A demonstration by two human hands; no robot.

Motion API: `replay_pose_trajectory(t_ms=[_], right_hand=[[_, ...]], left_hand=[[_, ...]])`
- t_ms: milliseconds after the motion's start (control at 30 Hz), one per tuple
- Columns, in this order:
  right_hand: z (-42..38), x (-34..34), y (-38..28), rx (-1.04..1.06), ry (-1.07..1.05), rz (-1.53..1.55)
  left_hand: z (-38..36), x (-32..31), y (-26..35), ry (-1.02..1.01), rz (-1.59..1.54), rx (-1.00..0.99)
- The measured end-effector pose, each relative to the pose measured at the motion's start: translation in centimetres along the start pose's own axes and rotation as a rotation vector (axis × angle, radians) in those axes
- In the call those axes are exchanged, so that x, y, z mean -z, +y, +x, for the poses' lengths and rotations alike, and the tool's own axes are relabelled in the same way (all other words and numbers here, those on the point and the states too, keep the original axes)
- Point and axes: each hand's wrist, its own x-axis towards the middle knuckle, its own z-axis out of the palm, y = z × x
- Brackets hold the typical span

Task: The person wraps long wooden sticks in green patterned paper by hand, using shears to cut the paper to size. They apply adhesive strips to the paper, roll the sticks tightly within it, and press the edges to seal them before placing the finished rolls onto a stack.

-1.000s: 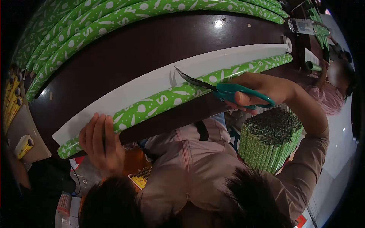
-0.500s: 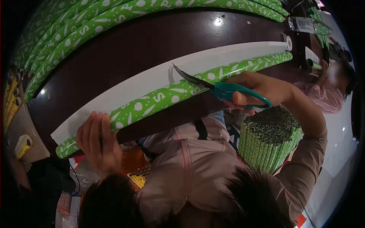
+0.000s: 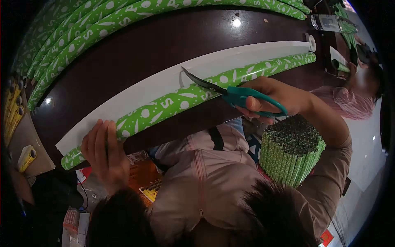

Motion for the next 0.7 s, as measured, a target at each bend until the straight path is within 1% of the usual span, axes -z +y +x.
replay_pose_trajectory(t_ms=[133, 200, 333, 533, 600, 633, 700], right_hand=[[0.2, -0.1, 0.9, 0.037, 0.001, 0.031], [0.3, -0.1, 1.4, 0.090, 0.006, 0.059], [0.1, 0.0, 1.7, 0.102, 0.032, 0.045], [-1.2, 0.8, 1.1, 0.177, -0.048, 0.115], [-2.0, 0.8, 0.1, 0.276, 0.033, 0.082], [-2.0, 1.2, -0.2, 0.279, 0.034, 0.079], [-1.7, 2.1, -0.8, 0.422, 0.175, -0.190]], left_hand=[[0.2, 0.1, 0.2, -0.016, 0.008, 0.009], [0.2, 0.1, 0.3, -0.010, 0.005, 0.007], [0.2, 0.1, 0.2, 0.009, 0.008, -0.006], [0.2, 0.1, 0.2, 0.000, 0.005, 0.001], [0.2, 0.0, 0.2, 0.004, 0.000, 0.010], [0.1, -0.1, 0.2, 0.010, -0.007, 0.009], [0.1, -0.2, 0.1, 0.025, -0.003, 0.007]])
